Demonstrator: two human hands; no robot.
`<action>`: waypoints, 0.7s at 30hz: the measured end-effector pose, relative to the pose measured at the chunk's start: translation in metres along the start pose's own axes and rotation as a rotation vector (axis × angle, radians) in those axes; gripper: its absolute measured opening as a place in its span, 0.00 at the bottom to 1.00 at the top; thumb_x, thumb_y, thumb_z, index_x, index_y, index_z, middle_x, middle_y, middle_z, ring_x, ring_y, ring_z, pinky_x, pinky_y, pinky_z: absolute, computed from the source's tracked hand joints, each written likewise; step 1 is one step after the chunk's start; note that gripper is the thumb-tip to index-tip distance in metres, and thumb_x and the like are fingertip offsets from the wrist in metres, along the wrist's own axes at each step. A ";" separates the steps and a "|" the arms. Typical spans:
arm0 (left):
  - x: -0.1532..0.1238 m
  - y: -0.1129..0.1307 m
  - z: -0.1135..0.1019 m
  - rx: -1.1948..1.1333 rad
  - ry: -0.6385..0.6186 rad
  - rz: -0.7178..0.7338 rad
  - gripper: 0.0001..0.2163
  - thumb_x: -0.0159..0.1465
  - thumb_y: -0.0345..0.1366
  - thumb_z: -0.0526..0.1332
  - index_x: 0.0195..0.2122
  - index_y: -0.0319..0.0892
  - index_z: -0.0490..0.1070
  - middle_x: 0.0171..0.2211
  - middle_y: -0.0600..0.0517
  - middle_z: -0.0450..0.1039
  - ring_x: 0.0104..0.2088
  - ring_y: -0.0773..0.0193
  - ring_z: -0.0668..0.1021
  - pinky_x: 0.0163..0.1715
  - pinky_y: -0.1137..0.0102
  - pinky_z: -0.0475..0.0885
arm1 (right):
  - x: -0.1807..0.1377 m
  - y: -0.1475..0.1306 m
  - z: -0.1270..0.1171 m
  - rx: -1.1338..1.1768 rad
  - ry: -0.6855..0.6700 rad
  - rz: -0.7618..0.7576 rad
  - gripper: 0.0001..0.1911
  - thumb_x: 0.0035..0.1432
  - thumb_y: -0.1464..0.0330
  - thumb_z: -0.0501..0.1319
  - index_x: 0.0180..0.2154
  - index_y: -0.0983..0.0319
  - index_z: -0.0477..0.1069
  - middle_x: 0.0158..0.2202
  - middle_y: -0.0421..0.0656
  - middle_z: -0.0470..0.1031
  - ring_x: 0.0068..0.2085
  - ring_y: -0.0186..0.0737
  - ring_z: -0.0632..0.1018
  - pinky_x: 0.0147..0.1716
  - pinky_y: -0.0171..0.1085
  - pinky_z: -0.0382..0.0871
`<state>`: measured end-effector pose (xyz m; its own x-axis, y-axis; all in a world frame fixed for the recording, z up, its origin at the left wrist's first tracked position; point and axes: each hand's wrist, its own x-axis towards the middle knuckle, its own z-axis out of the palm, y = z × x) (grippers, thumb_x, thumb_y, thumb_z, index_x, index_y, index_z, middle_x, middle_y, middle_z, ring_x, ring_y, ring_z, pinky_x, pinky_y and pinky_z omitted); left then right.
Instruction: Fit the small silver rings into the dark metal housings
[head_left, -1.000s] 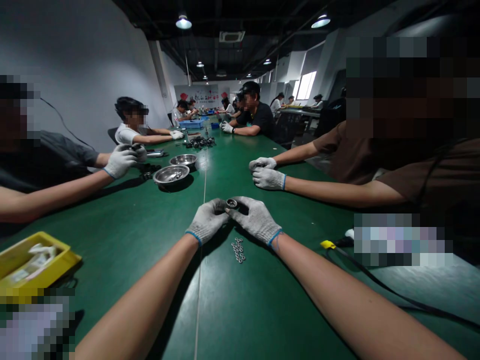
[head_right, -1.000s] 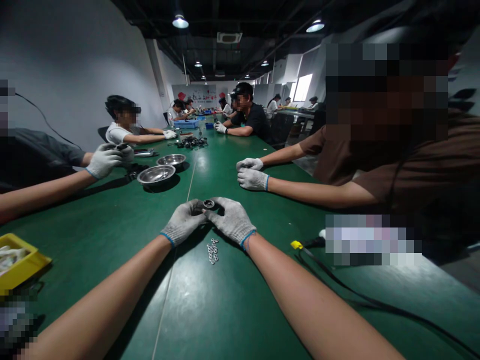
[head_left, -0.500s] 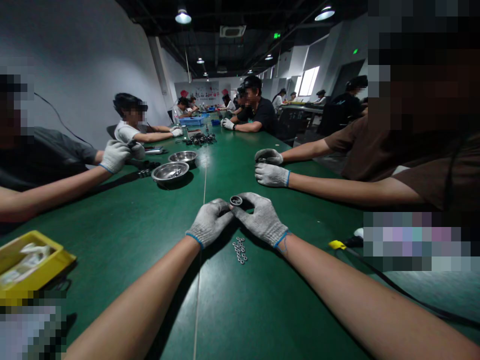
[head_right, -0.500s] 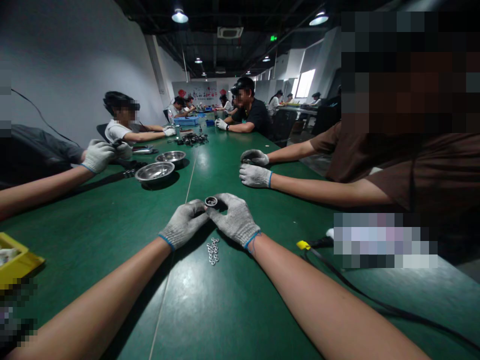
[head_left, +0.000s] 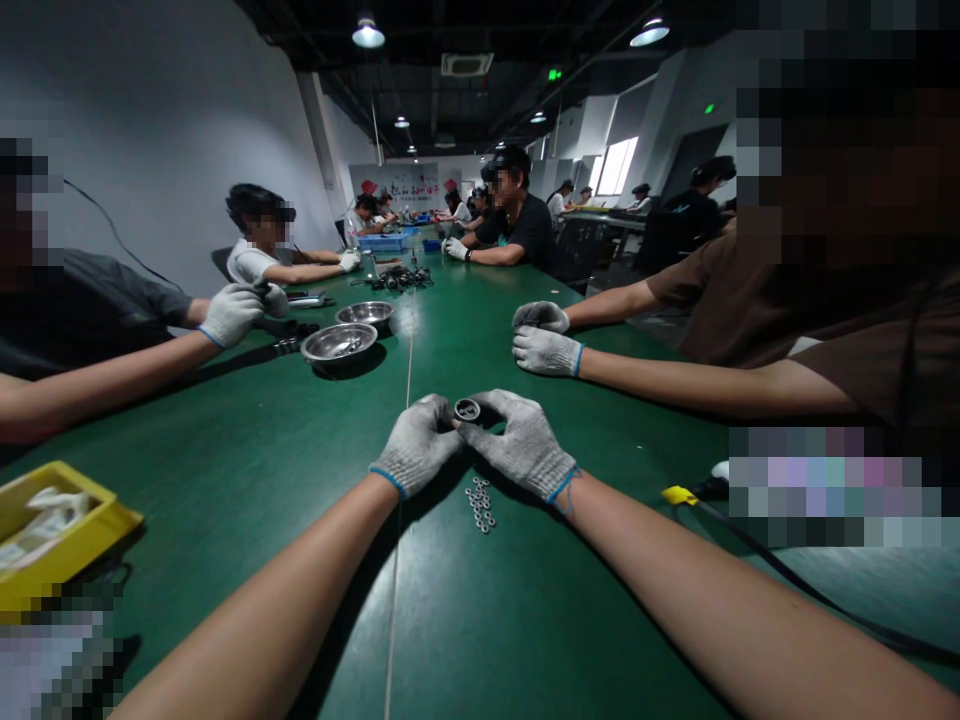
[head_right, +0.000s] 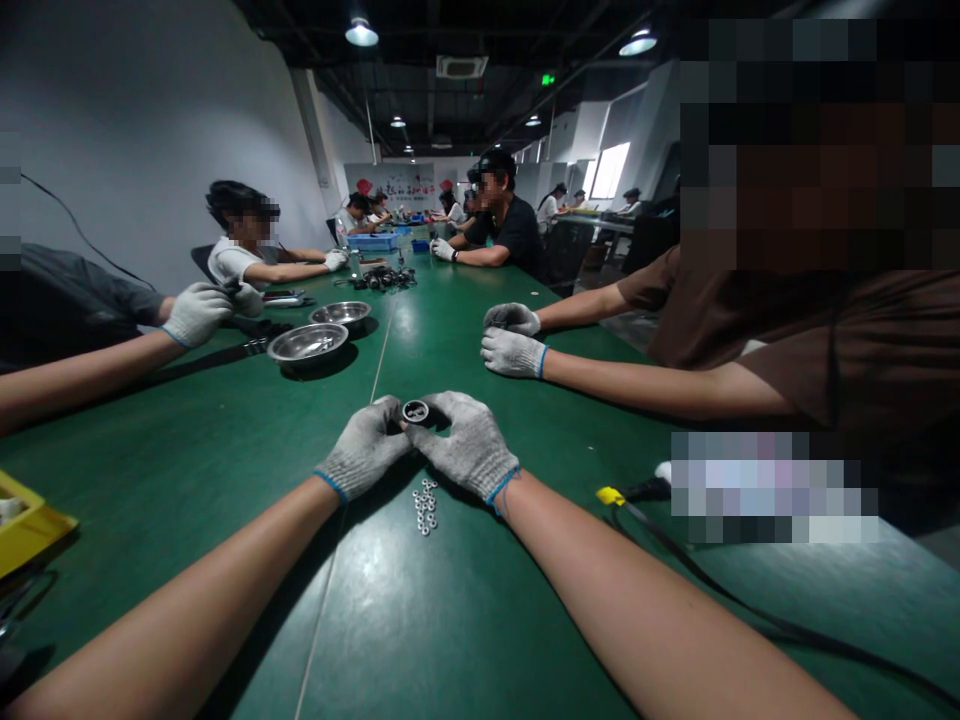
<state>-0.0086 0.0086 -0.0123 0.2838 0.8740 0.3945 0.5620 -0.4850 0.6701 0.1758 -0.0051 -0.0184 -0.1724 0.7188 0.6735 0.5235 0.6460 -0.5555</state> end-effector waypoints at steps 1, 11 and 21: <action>0.000 0.000 0.000 -0.004 -0.010 0.014 0.03 0.60 0.34 0.64 0.30 0.42 0.73 0.30 0.53 0.74 0.33 0.61 0.76 0.36 0.68 0.72 | 0.000 0.000 0.000 0.001 0.004 -0.003 0.11 0.61 0.60 0.68 0.41 0.60 0.80 0.40 0.46 0.84 0.42 0.47 0.84 0.46 0.44 0.78; 0.002 -0.001 0.000 -0.017 -0.043 0.058 0.04 0.61 0.35 0.62 0.29 0.42 0.71 0.30 0.53 0.72 0.33 0.62 0.74 0.35 0.68 0.69 | -0.001 0.001 0.001 0.016 0.032 -0.021 0.11 0.59 0.61 0.69 0.42 0.60 0.80 0.40 0.46 0.85 0.41 0.46 0.84 0.44 0.42 0.78; 0.002 -0.002 0.001 0.035 -0.020 0.059 0.05 0.59 0.34 0.63 0.28 0.42 0.69 0.29 0.53 0.70 0.32 0.61 0.73 0.34 0.67 0.68 | -0.001 0.001 -0.001 -0.023 0.016 -0.070 0.10 0.60 0.62 0.70 0.42 0.60 0.81 0.39 0.46 0.85 0.41 0.46 0.83 0.44 0.42 0.77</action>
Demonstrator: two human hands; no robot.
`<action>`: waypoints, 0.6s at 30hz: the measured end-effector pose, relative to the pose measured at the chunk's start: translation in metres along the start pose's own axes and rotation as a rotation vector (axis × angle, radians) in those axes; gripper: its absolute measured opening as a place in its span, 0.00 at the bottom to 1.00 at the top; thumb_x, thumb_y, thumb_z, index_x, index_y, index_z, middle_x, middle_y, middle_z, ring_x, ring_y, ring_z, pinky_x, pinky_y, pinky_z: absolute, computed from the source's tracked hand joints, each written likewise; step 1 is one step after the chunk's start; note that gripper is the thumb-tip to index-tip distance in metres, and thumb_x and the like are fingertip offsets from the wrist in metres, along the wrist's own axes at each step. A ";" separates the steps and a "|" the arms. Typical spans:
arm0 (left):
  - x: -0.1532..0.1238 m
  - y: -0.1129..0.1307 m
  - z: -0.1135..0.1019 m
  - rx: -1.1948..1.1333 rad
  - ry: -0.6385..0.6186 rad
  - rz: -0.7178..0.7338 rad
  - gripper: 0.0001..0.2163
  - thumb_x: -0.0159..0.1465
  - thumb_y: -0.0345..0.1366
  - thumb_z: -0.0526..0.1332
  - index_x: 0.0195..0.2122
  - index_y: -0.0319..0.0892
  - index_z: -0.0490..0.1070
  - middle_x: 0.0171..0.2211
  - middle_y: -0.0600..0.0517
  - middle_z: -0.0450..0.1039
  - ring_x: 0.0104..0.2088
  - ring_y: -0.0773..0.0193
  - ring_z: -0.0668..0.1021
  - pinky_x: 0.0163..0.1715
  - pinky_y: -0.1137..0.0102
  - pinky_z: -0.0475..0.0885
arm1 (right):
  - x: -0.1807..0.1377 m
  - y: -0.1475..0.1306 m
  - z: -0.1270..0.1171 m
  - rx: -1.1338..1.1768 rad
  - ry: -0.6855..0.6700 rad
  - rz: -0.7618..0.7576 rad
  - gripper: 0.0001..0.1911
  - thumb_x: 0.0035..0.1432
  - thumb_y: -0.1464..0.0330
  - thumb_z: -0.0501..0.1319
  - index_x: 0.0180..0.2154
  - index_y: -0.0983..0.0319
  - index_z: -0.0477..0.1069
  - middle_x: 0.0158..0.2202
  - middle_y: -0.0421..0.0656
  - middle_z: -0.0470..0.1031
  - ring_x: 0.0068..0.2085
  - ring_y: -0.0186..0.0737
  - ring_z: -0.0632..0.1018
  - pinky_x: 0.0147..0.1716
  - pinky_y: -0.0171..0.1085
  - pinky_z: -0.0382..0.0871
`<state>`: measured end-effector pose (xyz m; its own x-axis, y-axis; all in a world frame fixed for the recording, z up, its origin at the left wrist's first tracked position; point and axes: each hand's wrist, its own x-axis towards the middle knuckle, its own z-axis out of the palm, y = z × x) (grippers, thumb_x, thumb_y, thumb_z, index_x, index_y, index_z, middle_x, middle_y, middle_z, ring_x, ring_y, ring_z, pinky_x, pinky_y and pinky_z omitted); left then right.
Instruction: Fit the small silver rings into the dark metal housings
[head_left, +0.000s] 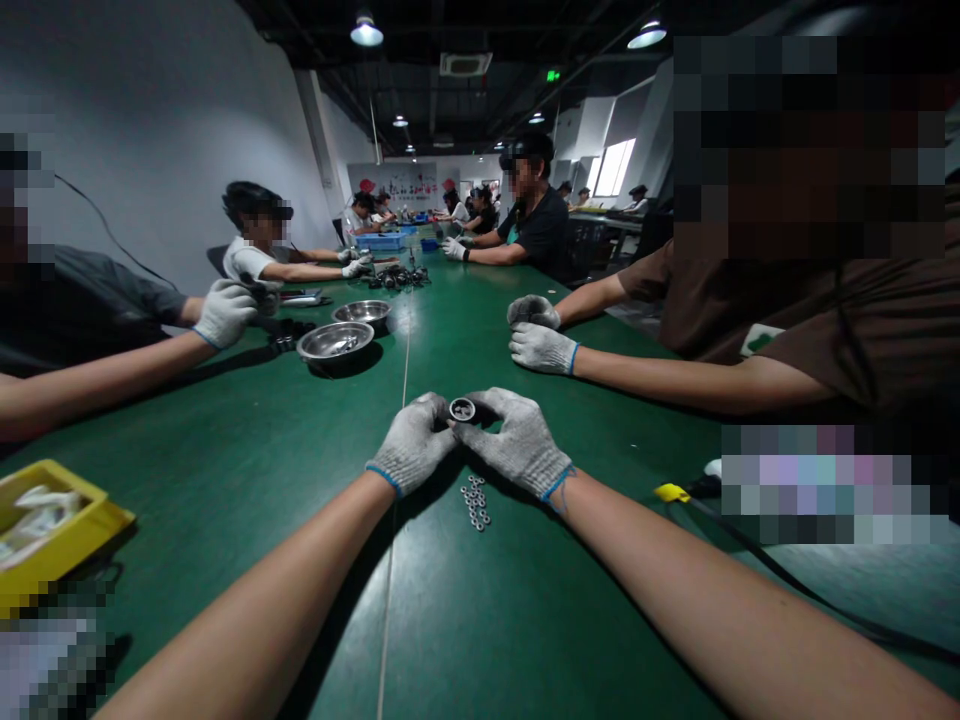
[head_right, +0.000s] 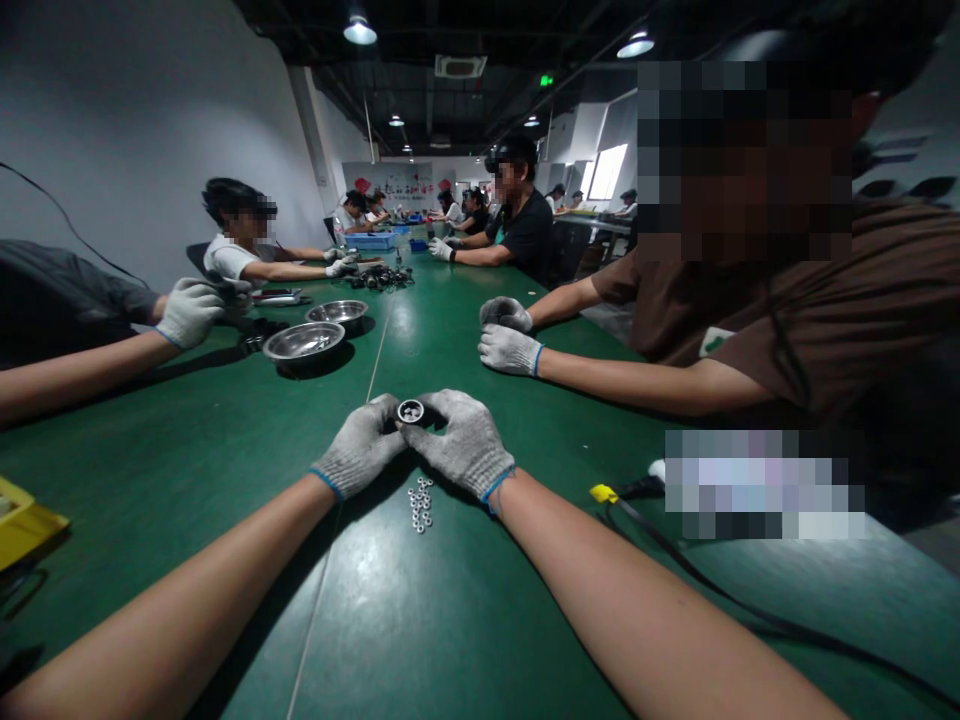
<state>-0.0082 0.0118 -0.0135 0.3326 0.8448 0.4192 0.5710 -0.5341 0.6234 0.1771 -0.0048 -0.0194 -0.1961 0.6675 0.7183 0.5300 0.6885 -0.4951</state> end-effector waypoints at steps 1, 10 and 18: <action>0.000 0.000 0.000 0.006 0.008 -0.010 0.05 0.59 0.34 0.63 0.28 0.42 0.68 0.29 0.54 0.69 0.31 0.62 0.73 0.33 0.68 0.67 | 0.000 0.000 0.000 0.000 -0.007 -0.004 0.10 0.60 0.62 0.70 0.41 0.60 0.81 0.39 0.46 0.84 0.40 0.46 0.83 0.43 0.42 0.77; -0.001 0.001 0.000 0.019 0.003 -0.006 0.06 0.60 0.34 0.63 0.27 0.43 0.66 0.28 0.54 0.67 0.31 0.62 0.72 0.32 0.68 0.66 | 0.000 0.000 0.000 -0.019 -0.011 -0.013 0.12 0.60 0.61 0.70 0.42 0.60 0.82 0.37 0.45 0.84 0.37 0.44 0.82 0.39 0.41 0.76; -0.001 0.004 -0.002 0.085 0.019 -0.001 0.05 0.60 0.32 0.62 0.28 0.44 0.66 0.29 0.54 0.68 0.32 0.61 0.73 0.34 0.67 0.67 | 0.000 0.000 0.000 -0.029 -0.035 -0.033 0.12 0.61 0.61 0.69 0.44 0.60 0.82 0.37 0.45 0.83 0.37 0.44 0.81 0.39 0.40 0.75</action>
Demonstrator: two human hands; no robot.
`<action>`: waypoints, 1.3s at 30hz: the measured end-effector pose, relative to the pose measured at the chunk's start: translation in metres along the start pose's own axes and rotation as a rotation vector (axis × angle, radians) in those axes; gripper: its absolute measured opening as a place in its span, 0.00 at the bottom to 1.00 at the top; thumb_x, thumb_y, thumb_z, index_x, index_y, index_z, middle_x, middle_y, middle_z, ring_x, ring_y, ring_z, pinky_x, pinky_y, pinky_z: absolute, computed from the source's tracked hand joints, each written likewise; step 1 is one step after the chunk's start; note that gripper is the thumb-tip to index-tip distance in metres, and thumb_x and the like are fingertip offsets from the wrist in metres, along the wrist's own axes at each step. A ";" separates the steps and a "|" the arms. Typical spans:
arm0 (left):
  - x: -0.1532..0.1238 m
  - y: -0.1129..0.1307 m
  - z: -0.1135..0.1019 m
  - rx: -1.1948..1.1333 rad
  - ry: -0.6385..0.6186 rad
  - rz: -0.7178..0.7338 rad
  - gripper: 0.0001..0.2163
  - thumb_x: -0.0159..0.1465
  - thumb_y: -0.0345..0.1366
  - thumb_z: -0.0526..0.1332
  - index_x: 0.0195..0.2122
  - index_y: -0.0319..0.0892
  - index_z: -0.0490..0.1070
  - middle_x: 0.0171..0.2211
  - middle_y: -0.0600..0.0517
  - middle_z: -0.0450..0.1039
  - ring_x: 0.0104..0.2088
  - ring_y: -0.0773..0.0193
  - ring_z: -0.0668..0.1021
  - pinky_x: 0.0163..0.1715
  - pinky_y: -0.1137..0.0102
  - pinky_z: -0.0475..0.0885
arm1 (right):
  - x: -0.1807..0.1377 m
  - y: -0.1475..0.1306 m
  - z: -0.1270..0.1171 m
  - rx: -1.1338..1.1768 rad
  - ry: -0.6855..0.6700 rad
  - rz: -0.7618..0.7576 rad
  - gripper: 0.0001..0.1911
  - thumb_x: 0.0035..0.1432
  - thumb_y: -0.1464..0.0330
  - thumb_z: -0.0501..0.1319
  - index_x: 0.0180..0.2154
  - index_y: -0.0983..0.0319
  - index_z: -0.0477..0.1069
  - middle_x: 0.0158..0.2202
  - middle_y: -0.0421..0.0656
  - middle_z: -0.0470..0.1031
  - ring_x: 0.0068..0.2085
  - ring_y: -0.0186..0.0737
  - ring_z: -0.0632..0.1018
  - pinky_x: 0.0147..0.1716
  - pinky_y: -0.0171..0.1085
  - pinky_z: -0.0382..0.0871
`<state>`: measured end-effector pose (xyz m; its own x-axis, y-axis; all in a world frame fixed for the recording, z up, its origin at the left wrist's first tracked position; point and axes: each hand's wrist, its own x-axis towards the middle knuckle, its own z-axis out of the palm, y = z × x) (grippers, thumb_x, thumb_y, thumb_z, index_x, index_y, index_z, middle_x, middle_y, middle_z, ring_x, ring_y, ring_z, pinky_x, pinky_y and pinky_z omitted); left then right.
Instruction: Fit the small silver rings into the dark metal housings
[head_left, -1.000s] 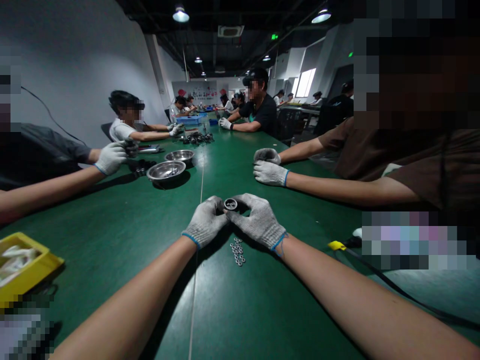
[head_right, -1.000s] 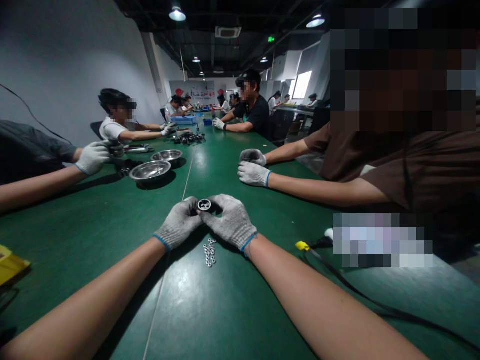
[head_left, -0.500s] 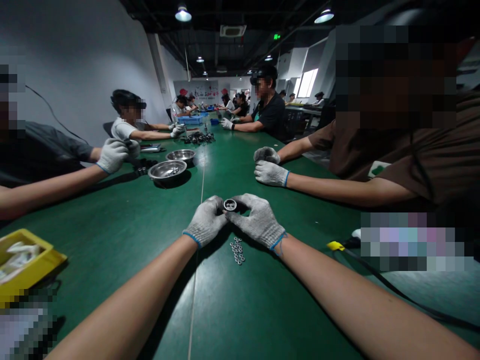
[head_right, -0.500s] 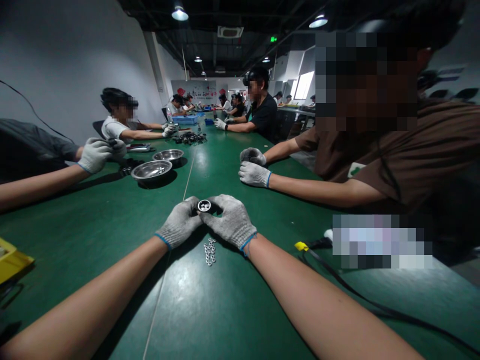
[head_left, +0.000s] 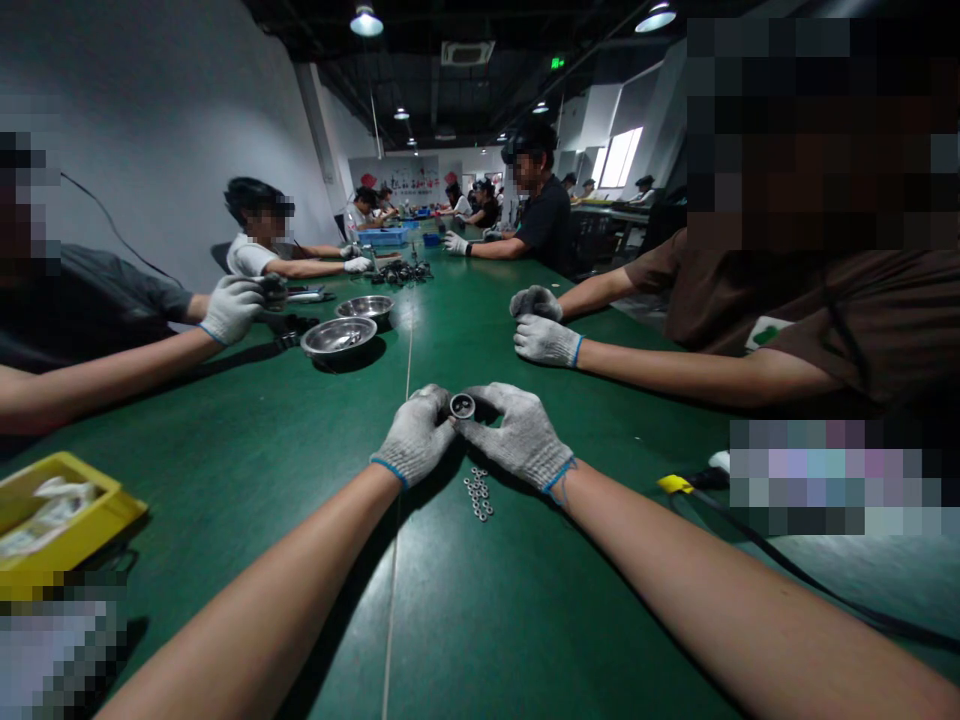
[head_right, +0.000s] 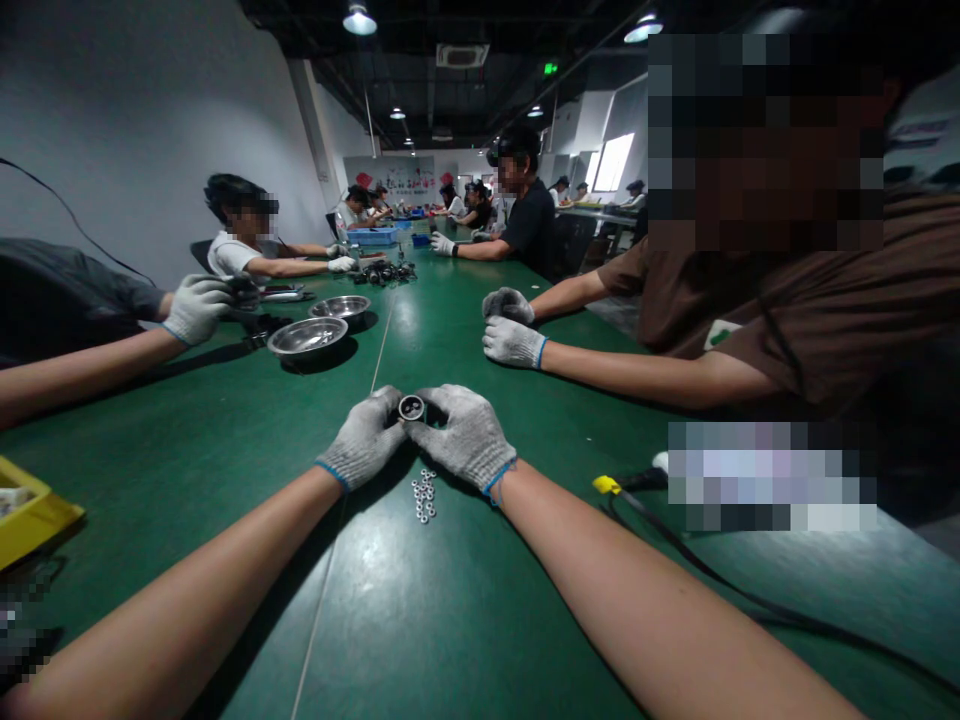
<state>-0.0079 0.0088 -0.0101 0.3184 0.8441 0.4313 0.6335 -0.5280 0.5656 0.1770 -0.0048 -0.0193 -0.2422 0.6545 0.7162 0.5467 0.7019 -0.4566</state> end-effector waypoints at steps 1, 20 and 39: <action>0.000 0.000 0.000 0.007 -0.002 -0.002 0.06 0.60 0.32 0.62 0.28 0.44 0.66 0.29 0.54 0.68 0.32 0.61 0.73 0.34 0.67 0.66 | 0.000 0.000 0.000 -0.004 0.000 -0.007 0.13 0.61 0.61 0.69 0.44 0.61 0.82 0.37 0.45 0.83 0.37 0.44 0.81 0.39 0.40 0.75; 0.001 0.000 0.000 -0.036 0.017 -0.011 0.07 0.58 0.35 0.63 0.26 0.44 0.65 0.27 0.54 0.67 0.30 0.62 0.72 0.32 0.68 0.66 | 0.000 -0.002 0.000 -0.003 -0.006 -0.014 0.13 0.61 0.61 0.68 0.45 0.60 0.82 0.37 0.45 0.83 0.38 0.44 0.81 0.41 0.41 0.75; 0.001 -0.002 0.000 -0.081 -0.031 0.032 0.05 0.61 0.33 0.62 0.28 0.41 0.74 0.30 0.52 0.73 0.34 0.61 0.77 0.38 0.68 0.72 | 0.000 -0.002 0.000 0.004 0.009 -0.003 0.13 0.62 0.60 0.68 0.44 0.60 0.82 0.38 0.46 0.84 0.38 0.44 0.82 0.41 0.40 0.77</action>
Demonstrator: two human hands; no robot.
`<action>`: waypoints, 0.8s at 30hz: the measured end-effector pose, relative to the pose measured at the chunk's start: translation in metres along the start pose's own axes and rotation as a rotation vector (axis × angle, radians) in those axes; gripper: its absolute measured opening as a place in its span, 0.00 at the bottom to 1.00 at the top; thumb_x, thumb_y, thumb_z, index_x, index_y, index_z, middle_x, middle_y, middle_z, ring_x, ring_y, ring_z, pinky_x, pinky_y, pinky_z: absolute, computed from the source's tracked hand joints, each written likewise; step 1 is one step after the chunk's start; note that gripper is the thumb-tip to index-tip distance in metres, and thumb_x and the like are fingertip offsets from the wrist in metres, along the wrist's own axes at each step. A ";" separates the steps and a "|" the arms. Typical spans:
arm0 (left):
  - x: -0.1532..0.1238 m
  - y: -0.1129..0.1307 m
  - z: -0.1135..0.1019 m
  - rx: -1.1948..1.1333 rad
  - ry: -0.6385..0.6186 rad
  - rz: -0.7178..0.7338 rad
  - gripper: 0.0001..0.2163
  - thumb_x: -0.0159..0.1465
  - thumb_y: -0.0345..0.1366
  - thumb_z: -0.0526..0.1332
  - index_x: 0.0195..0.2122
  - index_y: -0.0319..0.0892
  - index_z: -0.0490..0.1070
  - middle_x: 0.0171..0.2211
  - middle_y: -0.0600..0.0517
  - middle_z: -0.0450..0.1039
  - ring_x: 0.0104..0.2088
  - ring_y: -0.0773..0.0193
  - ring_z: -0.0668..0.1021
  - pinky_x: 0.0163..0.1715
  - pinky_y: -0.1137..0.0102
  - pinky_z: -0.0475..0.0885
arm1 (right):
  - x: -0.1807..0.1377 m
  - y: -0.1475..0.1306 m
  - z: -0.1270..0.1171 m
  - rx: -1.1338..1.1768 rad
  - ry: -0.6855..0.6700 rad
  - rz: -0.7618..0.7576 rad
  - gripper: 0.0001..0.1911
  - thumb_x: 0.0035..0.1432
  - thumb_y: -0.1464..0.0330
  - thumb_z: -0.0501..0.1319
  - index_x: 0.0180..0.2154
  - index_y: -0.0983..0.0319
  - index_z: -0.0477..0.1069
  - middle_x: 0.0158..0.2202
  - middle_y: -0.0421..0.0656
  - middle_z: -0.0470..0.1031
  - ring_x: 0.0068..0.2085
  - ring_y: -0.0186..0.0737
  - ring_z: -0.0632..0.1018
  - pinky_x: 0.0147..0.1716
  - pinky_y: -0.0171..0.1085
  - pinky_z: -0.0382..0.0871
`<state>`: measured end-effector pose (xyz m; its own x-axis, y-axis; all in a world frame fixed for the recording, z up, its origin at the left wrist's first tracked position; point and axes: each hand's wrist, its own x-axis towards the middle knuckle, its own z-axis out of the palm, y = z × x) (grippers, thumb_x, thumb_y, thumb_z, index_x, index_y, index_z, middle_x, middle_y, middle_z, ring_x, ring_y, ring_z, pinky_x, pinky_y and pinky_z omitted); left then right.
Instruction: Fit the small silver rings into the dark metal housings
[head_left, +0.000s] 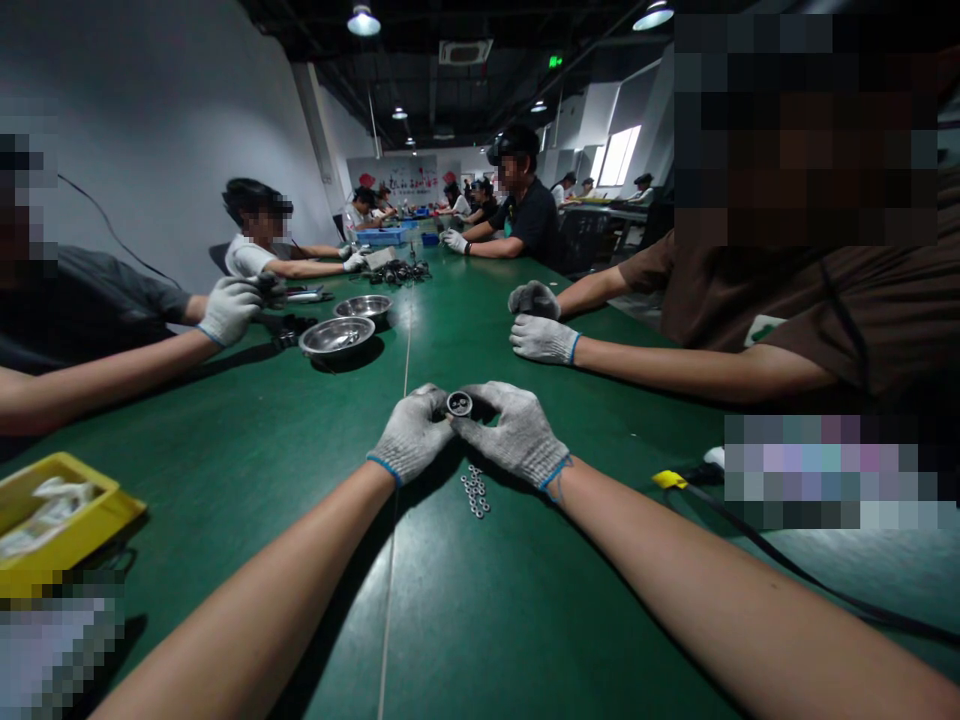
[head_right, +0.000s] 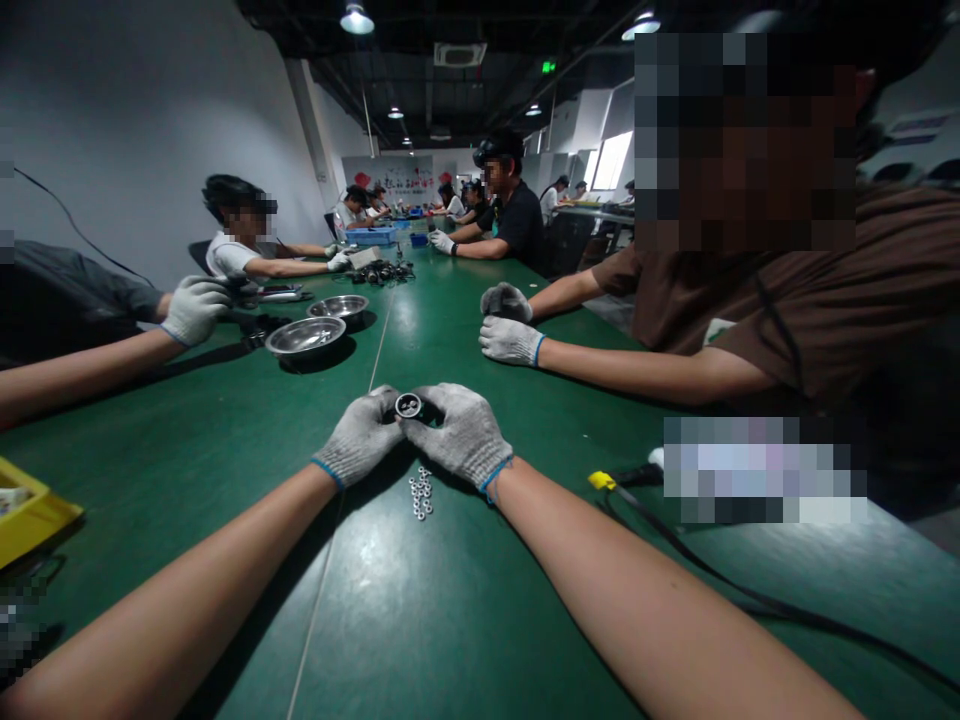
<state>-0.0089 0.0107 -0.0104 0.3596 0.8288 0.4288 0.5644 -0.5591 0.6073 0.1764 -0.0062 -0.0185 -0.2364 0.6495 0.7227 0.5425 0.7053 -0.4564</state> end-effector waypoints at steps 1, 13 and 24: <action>0.000 0.000 0.000 -0.007 -0.003 -0.003 0.05 0.62 0.33 0.62 0.29 0.41 0.75 0.31 0.51 0.74 0.35 0.61 0.78 0.39 0.67 0.73 | 0.000 0.000 0.000 -0.001 0.001 0.006 0.12 0.61 0.61 0.68 0.44 0.60 0.82 0.38 0.46 0.84 0.39 0.44 0.83 0.41 0.40 0.77; -0.002 0.002 0.000 -0.120 0.047 -0.108 0.09 0.63 0.37 0.64 0.40 0.40 0.80 0.35 0.51 0.82 0.36 0.59 0.80 0.39 0.66 0.75 | 0.000 0.003 0.002 0.020 0.082 0.040 0.13 0.60 0.60 0.68 0.44 0.59 0.81 0.41 0.47 0.85 0.42 0.47 0.84 0.46 0.44 0.79; 0.001 0.004 -0.002 -0.056 0.011 0.015 0.08 0.64 0.33 0.61 0.39 0.43 0.81 0.41 0.49 0.81 0.43 0.57 0.81 0.45 0.66 0.76 | 0.000 0.005 0.004 0.023 0.109 0.050 0.12 0.60 0.60 0.68 0.43 0.59 0.81 0.42 0.47 0.86 0.42 0.47 0.85 0.48 0.45 0.80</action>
<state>-0.0077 0.0094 -0.0064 0.3596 0.8199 0.4455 0.5163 -0.5725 0.6370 0.1760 -0.0018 -0.0225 -0.1194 0.6504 0.7501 0.5328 0.6795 -0.5044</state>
